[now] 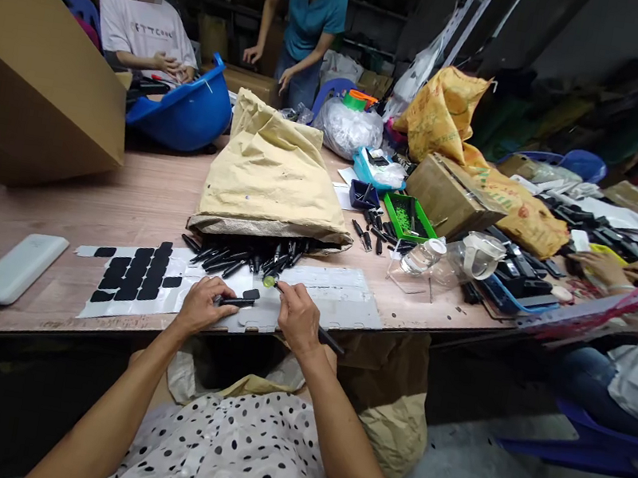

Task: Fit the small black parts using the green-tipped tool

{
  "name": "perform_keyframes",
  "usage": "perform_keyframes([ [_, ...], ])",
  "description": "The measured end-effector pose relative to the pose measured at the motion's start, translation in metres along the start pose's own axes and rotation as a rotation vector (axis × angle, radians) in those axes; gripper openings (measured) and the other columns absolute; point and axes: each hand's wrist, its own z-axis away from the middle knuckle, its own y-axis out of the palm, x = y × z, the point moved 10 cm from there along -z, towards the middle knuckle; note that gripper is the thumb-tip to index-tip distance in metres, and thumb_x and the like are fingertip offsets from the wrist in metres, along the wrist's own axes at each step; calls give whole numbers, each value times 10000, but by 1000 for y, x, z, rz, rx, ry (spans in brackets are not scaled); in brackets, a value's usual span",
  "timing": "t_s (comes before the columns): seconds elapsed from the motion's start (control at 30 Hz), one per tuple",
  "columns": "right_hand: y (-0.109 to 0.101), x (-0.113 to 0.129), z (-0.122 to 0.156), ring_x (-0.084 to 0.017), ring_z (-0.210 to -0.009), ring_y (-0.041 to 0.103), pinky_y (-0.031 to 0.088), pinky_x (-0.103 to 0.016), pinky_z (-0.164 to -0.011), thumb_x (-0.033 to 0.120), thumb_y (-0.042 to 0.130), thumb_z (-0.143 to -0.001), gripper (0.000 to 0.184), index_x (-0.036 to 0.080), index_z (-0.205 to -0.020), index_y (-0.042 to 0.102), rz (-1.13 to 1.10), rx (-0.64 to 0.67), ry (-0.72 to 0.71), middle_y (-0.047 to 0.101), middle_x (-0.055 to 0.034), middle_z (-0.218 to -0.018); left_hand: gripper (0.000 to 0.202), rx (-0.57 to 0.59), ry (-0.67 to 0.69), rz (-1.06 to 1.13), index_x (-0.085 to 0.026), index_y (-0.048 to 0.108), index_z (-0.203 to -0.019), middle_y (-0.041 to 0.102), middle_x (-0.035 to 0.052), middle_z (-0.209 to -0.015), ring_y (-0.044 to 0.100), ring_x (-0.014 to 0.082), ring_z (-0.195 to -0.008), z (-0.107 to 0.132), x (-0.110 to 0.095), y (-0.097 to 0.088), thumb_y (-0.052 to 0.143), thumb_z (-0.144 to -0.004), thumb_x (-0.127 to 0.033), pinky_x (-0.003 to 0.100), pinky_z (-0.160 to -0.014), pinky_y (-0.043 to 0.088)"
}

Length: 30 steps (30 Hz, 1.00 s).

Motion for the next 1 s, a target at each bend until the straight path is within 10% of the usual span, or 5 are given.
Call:
perform_keyframes([
  [0.4,16,-18,-2,-223,-869,516,392,-323,-762,93,548,-887,370,277,-1136,751,218,38,-120,622,-61,-889,133,-3,75,36,-255,749,-885,701,35,-877,605,230,-870,5,0,-3,667,-868,-359,378,-824,494],
  [0.7,19,-17,-2,-226,-880,514,389,-327,-765,144,586,-885,242,235,-1049,738,226,21,-79,627,-65,-917,257,179,223,235,-247,729,-1024,752,53,-896,694,203,-799,83,-44,31,532,-966,-402,311,-772,561],
  [1.0,19,-16,-4,-225,-871,509,394,-329,-771,151,582,-889,239,238,-1051,734,227,9,-83,619,-61,-909,312,450,-221,-198,-255,746,-1142,785,88,-1017,738,275,-1011,107,30,94,571,-887,-213,379,-897,565],
])
